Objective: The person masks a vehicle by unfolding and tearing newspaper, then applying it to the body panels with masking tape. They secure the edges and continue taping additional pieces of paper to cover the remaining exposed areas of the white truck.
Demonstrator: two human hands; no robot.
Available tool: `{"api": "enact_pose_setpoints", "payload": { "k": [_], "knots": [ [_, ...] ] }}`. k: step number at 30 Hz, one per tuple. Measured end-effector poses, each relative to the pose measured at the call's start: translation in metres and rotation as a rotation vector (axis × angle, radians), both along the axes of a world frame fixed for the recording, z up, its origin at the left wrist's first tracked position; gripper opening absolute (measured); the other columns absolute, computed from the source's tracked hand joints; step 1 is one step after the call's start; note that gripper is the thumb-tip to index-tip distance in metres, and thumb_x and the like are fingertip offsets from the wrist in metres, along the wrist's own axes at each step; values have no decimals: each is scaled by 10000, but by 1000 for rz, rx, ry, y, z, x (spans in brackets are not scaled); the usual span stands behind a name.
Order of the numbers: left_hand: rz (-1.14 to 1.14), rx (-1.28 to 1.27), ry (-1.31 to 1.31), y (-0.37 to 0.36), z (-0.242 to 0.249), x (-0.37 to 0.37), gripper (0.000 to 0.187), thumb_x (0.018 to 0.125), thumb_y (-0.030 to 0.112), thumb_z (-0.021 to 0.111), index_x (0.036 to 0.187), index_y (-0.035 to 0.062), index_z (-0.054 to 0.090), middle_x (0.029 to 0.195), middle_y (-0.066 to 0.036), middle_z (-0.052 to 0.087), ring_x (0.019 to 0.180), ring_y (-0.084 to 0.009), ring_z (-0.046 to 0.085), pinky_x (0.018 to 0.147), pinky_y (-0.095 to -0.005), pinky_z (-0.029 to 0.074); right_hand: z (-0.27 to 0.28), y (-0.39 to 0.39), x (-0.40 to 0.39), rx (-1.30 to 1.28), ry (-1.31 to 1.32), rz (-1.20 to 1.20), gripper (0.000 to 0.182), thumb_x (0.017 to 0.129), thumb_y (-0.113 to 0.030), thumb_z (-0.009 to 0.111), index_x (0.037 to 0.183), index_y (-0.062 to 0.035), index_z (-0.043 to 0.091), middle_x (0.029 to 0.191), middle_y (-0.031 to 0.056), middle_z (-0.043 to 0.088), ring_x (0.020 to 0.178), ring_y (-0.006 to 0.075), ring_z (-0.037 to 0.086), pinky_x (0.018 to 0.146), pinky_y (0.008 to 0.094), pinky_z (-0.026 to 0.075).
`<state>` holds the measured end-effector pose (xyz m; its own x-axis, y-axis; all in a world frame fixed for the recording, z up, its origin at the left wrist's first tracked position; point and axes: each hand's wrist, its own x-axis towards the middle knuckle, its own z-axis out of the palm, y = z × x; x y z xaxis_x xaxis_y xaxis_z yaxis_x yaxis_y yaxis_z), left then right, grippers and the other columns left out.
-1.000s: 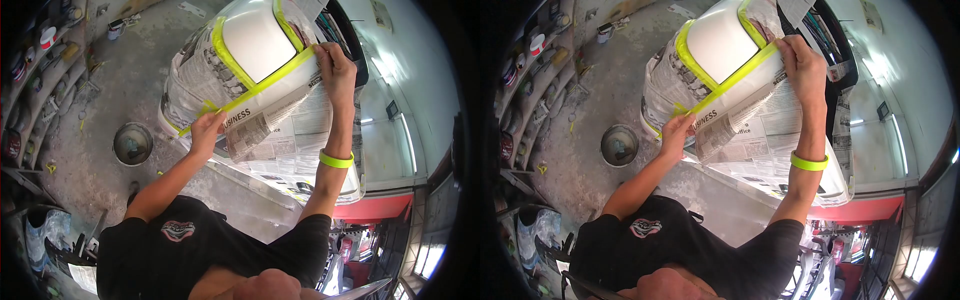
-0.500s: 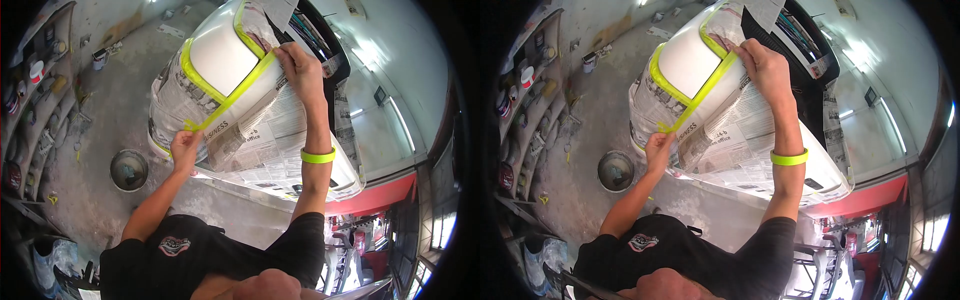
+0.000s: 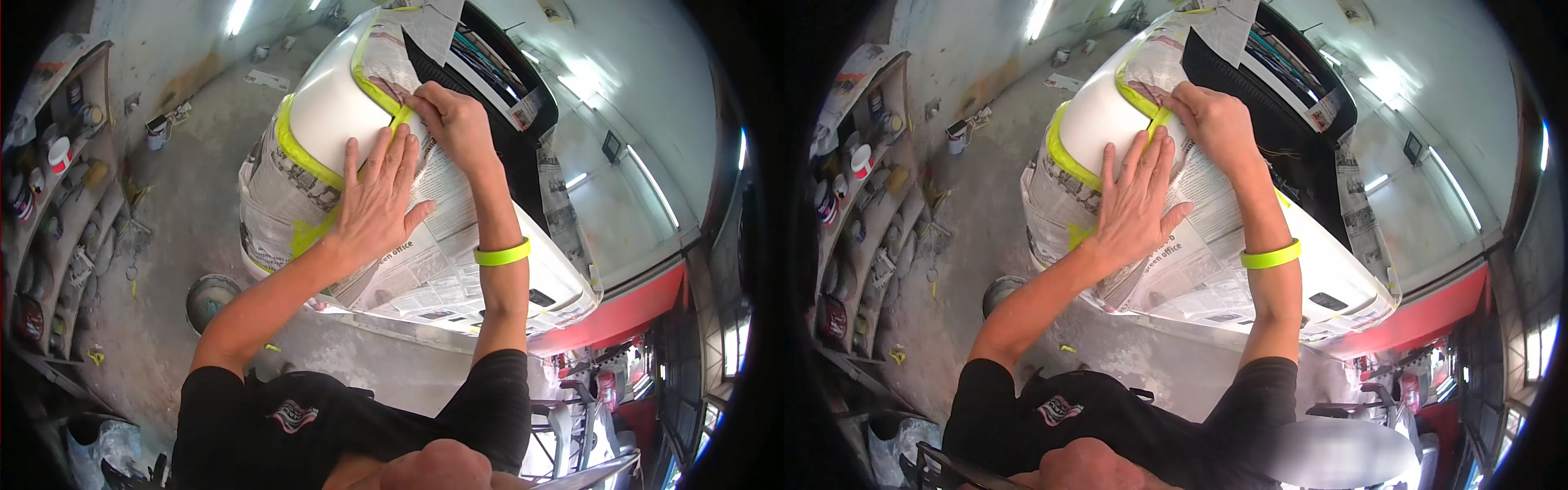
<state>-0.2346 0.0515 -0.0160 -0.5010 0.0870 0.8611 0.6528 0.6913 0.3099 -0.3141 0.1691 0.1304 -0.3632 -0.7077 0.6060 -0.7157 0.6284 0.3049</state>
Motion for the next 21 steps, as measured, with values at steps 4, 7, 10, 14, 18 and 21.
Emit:
{"api": "enact_pose_setpoints", "payload": {
  "k": [4,7,10,14,18,21],
  "knots": [
    [53,-26,-11,5,3,-6,888,923,540,542,1522,-57,270,1589,-209,277,1450,-342,240,1110,-646,130,0,-1,-1,-39,-47,-79,265,870,-279,749,896,-33,656,712,122,659,574,272,614,533,369,463],
    [53,-44,-7,3,4,-8,914,910,561,555,1521,-57,271,1589,-204,277,1433,-329,258,1089,-633,150,5,-5,6,-122,-2,-314,358,843,-353,772,907,-19,658,716,112,660,596,273,625,541,372,464],
    [55,-87,-10,-1,12,-9,946,892,577,578,1522,-57,267,1586,-201,280,1427,-328,265,1084,-643,150,12,7,15,-386,-122,-255,441,871,-441,724,889,-10,633,763,163,682,698,357,665,642,410,521],
    [77,-177,-22,-4,28,-15,977,869,601,604,1510,-60,278,1582,-205,289,1442,-330,256,1089,-663,149,2,62,59,-941,-65,-78,247,982,-229,619,910,4,654,659,76,590,624,116,554,613,280,467],
    [101,-250,-49,-4,45,-21,989,862,615,611,1507,-61,287,1574,-209,307,1459,-337,250,1107,-684,123,-82,163,127,-1017,356,-405,110,952,-79,640,898,17,635,825,89,630,786,157,596,742,287,502],
    [121,-307,-48,-4,51,-25,993,862,628,601,1505,-63,291,1576,-197,311,1466,-335,245,1115,-679,119,-189,230,175,-1323,288,-712,286,998,-222,612,1106,42,599,1058,148,614,952,218,601,838,356,531]
  ]
}}
